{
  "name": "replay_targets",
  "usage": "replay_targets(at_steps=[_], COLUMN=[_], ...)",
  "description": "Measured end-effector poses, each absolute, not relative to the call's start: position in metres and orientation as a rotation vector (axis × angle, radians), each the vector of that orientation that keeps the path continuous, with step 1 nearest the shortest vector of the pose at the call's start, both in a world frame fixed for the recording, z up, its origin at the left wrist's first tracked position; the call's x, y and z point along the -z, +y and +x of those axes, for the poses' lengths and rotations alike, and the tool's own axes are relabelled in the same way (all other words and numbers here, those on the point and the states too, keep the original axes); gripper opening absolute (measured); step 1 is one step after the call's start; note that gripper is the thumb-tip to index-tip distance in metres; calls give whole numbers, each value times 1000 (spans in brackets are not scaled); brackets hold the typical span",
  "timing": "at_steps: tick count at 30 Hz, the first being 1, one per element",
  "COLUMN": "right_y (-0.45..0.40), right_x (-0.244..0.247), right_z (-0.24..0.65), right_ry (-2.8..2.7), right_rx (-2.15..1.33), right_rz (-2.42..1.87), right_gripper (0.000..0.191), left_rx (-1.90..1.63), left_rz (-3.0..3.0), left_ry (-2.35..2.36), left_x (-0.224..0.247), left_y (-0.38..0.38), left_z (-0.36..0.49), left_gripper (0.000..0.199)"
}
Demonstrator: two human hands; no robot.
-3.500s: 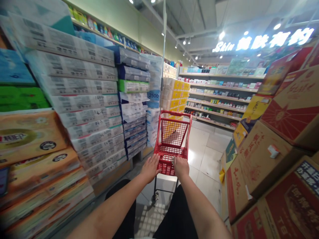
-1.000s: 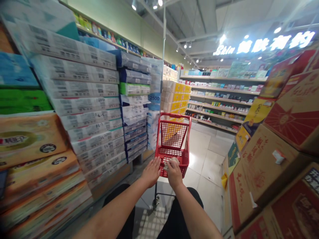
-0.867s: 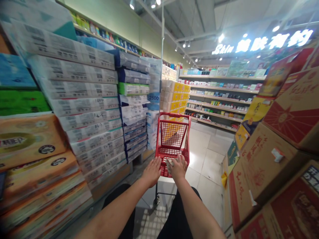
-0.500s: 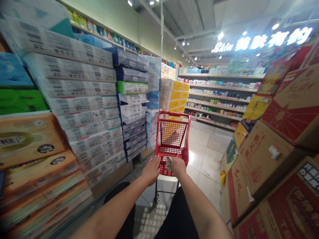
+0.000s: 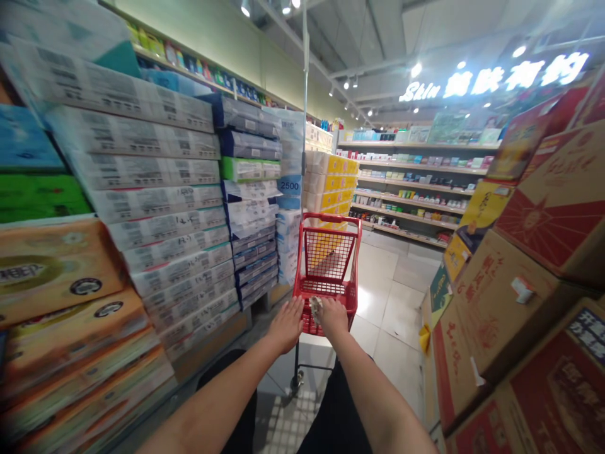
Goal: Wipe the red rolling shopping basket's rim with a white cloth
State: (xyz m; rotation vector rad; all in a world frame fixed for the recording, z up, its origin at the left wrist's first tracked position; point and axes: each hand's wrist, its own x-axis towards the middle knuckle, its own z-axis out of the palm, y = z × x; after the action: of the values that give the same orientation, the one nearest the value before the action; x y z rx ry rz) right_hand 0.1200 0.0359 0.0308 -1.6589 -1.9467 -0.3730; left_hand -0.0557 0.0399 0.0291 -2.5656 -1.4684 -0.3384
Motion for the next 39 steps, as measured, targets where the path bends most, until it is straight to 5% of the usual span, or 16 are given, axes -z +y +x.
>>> replay_targets(at_steps=[6,13,19,24,39], right_y=[30,49,34,42,25], right_x=[-14,-39,-13,-23,4], right_z=[93,93,96,103,102], right_ry=[-1997,-2015,-2022,-2080,-2259], right_rx=[540,332,474,274,502], right_rz=[-1390,-1626,-1348,-1303,-1028], right_gripper=[40,22,44,39,32], left_rx=[318,319,343,326,298], left_rz=[-2591,-2586,-2583,-2583,-2611], left_ry=[-1454,-1490,-1449,-1477,-1470], left_x=[-37,-37,-29,-34,-37], left_y=[35,34,35,38,36], left_z=[-53,-56,-58,-57,-62], left_gripper=[56,58,58,57,58])
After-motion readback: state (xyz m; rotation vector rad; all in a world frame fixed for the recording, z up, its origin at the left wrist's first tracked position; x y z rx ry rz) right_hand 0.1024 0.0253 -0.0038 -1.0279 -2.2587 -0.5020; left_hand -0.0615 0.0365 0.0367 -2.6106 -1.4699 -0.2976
